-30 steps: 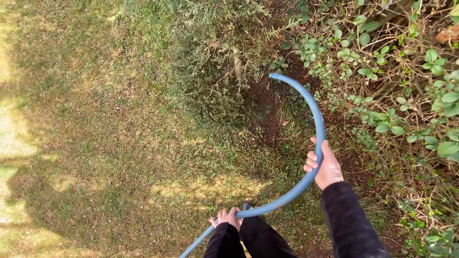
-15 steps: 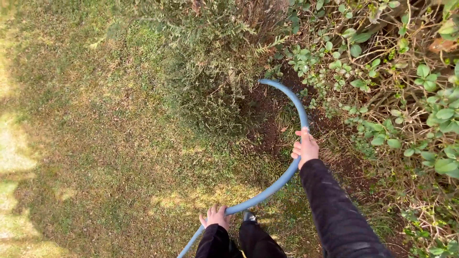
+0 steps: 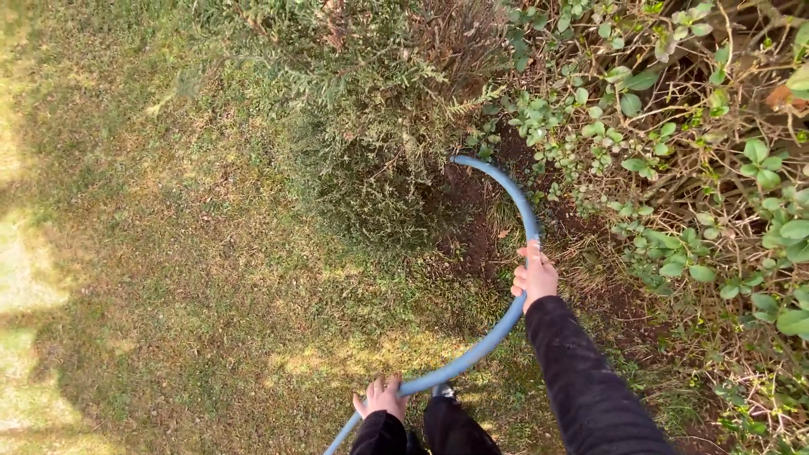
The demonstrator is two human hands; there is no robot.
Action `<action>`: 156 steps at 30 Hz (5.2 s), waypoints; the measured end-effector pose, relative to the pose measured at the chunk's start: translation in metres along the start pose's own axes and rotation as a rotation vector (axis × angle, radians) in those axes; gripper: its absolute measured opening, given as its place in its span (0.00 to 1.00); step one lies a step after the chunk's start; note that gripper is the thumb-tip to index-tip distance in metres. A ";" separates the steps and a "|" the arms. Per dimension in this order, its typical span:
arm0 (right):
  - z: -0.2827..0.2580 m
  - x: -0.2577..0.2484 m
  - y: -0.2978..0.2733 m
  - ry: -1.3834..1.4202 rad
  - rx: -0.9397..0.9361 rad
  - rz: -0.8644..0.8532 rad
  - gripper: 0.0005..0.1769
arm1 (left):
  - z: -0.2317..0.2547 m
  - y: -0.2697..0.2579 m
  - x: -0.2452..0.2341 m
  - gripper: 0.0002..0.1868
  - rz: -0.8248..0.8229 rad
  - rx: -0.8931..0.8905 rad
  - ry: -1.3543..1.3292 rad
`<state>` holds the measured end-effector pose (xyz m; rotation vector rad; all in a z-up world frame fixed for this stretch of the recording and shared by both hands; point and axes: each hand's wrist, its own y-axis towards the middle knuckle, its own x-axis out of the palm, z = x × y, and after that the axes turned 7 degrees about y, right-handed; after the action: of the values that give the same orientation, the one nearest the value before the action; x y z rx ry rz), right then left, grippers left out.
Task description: The person waters various plants and shrubs in a garden using a blue hose. They move along a path, directing the water stream at the base of different bushes and trees.
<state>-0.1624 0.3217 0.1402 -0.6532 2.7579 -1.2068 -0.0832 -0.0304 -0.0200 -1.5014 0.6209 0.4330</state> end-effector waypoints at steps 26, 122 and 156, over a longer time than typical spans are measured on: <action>0.014 -0.037 -0.010 0.078 -0.091 0.074 0.18 | -0.001 -0.019 -0.002 0.19 -0.081 0.072 -0.014; 0.057 -0.063 -0.093 0.076 -0.233 0.293 0.16 | -0.050 -0.041 -0.005 0.21 -0.126 0.214 0.059; 0.104 -0.105 -0.123 0.065 -0.238 0.309 0.19 | -0.097 -0.029 0.038 0.18 -0.081 0.462 0.008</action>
<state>-0.0006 0.2184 0.1445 -0.1882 2.9400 -0.8614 -0.0462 -0.1324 -0.0173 -1.0827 0.6146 0.2019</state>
